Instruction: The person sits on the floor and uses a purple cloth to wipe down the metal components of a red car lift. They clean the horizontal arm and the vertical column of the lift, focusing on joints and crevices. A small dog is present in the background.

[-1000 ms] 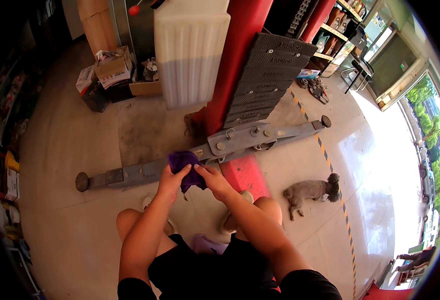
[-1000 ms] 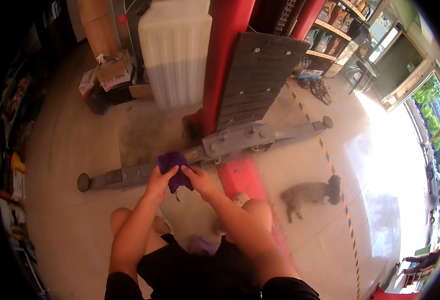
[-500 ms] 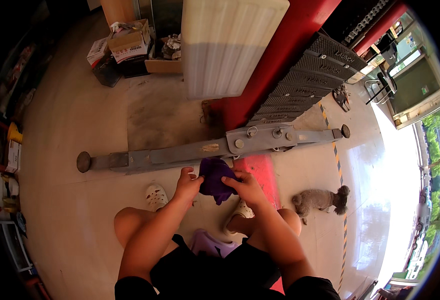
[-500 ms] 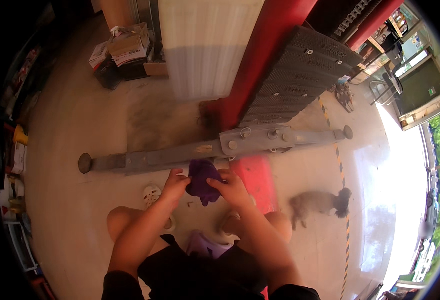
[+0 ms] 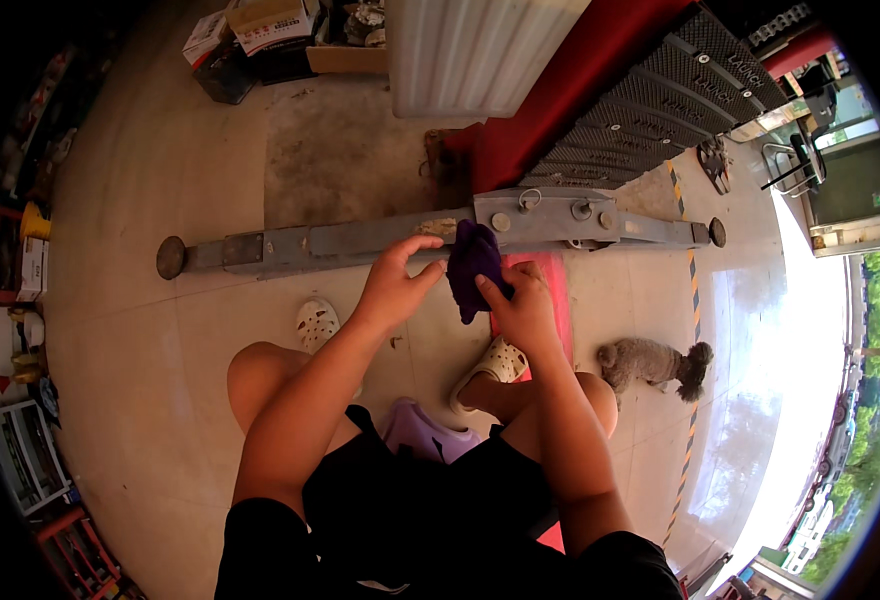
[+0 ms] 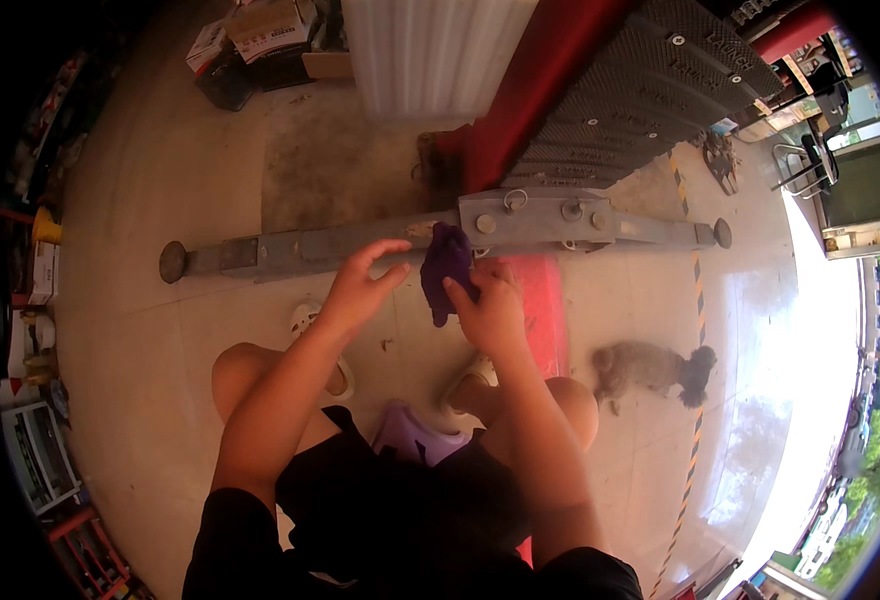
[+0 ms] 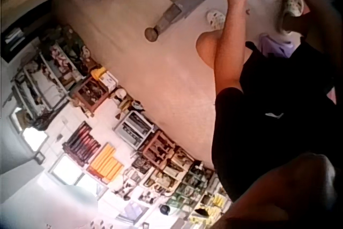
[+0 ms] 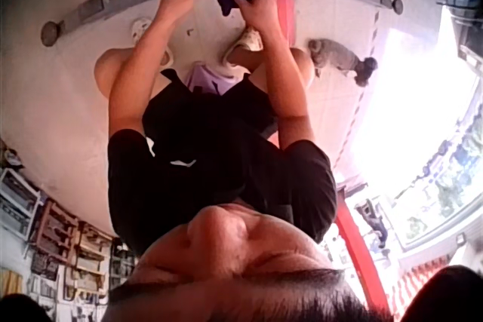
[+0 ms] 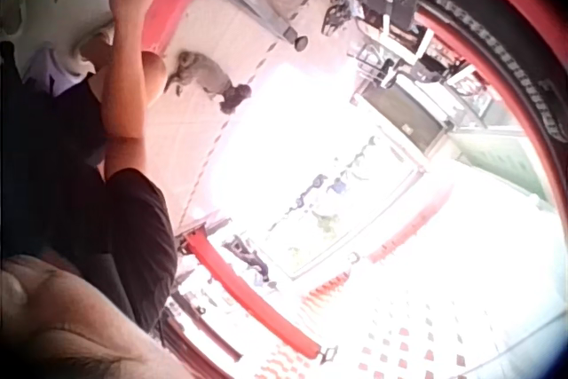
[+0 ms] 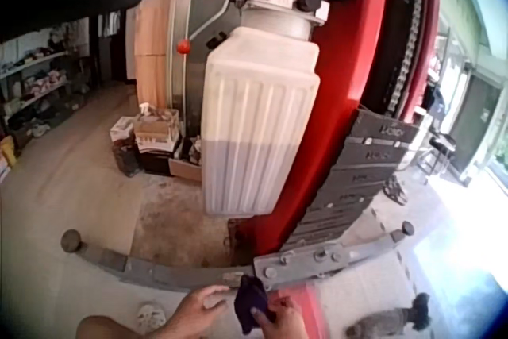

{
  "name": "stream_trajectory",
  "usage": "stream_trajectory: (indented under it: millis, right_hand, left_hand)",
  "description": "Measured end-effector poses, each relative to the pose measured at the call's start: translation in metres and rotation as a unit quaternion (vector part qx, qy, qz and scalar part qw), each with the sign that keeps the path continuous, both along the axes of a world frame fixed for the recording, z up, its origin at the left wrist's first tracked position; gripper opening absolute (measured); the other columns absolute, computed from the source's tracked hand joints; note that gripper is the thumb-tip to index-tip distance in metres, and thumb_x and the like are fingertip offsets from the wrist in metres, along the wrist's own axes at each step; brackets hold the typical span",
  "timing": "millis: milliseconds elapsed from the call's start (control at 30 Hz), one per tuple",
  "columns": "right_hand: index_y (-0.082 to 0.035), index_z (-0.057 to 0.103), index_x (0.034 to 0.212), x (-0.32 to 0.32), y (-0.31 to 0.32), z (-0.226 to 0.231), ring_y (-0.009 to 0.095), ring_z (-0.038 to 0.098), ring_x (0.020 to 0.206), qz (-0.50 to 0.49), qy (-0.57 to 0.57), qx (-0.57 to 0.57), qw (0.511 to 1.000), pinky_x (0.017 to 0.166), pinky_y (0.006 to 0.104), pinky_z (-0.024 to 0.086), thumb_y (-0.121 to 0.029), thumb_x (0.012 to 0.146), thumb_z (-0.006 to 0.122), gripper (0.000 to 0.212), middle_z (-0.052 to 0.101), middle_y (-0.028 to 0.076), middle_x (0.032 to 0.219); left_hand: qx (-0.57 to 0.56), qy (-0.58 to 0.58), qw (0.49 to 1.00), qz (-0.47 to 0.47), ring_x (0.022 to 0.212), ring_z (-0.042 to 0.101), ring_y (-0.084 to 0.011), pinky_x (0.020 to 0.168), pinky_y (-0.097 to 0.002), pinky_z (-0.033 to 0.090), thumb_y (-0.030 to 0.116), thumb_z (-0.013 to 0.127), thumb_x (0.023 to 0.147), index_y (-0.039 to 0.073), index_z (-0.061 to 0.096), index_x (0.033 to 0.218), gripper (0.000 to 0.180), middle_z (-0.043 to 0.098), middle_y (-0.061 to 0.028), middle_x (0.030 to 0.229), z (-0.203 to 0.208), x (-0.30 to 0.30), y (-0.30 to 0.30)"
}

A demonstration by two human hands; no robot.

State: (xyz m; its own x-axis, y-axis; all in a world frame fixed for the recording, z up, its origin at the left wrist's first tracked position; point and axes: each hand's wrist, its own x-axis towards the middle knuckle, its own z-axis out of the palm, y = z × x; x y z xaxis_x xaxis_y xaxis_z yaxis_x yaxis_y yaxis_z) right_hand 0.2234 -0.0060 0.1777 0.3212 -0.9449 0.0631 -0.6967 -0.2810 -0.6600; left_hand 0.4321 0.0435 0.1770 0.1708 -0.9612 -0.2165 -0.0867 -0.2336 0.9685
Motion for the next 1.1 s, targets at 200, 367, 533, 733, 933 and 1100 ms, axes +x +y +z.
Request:
stream_trajectory:
  millis: [200,367,533,733,933,1100]
  right_hand:
    - [0.004,0.067,0.112,0.004,0.003,0.007,0.017,0.064,0.094,0.082,-0.163,0.234,0.955,0.084,0.0334,0.05,-0.02,0.096,0.067,0.029,0.069,0.01,0.101]
    - [0.003,0.059,0.131,0.003,0.002,0.016,0.013,0.06,0.107,0.142,-0.224,0.336,0.904,0.099,0.0295,0.046,-0.008,0.099,0.061,0.034,0.068,0.006,0.115]
    - [0.003,0.059,0.131,0.003,0.002,0.013,0.013,0.059,0.111,0.15,-0.28,0.377,0.87,0.102,0.0304,0.044,-0.006,0.098,0.06,0.034,0.067,0.006,0.118]
    - [0.003,0.062,0.126,0.005,0.002,0.012,0.014,0.061,0.106,0.123,-0.305,0.385,0.862,0.097,0.0303,0.046,-0.007,0.096,0.063,0.032,0.068,0.007,0.113]
    - [0.002,0.063,0.12,0.013,0.0,0.009,0.013,0.06,0.108,0.066,-0.274,0.375,0.883,0.092,0.0294,0.05,-0.002,0.092,0.068,0.029,0.067,0.008,0.113]
    - [0.004,0.051,0.135,0.019,0.005,0.016,0.025,0.061,0.114,0.028,-0.236,0.299,0.924,0.096,0.0368,0.05,-0.009,0.088,0.072,0.053,0.061,0.014,0.127]
  left_hand:
    - [0.056,0.03,0.994,-0.087,0.131,0.052,-0.0222,0.108,-0.0358,0.041,0.02,0.076,0.087,0.003,0.039,0.15,0.075,0.055,-0.0151,0.14,-0.004,-0.008,0.017]
    - [0.057,0.153,0.983,-0.087,0.132,0.05,-0.024,0.105,-0.0364,0.045,0.019,0.08,0.083,0.002,0.026,0.155,0.092,0.047,-0.0171,0.146,-0.004,-0.002,0.018]
    - [0.057,0.196,0.976,-0.08,0.133,0.048,-0.0245,0.106,-0.0372,0.045,0.02,0.082,0.082,0.0,0.027,0.154,0.094,0.046,-0.017,0.145,0.0,0.003,0.021]
    - [0.064,0.264,0.957,-0.105,0.118,0.058,-0.0199,0.098,-0.0345,0.049,0.022,0.077,0.087,0.001,0.044,0.144,0.069,0.06,-0.0117,0.131,0.004,0.001,0.019]
    - [0.076,0.255,0.963,-0.04,0.111,0.061,-0.0182,0.095,-0.033,0.05,0.021,0.075,0.089,0.0,0.053,0.134,0.055,0.065,-0.011,0.121,0.003,-0.003,0.024]
    - [0.09,0.236,0.967,-0.029,0.109,0.064,-0.0199,0.093,-0.0335,0.052,0.018,0.074,0.089,0.0,0.053,0.135,0.053,0.065,-0.0119,0.12,0.013,-0.003,0.024]
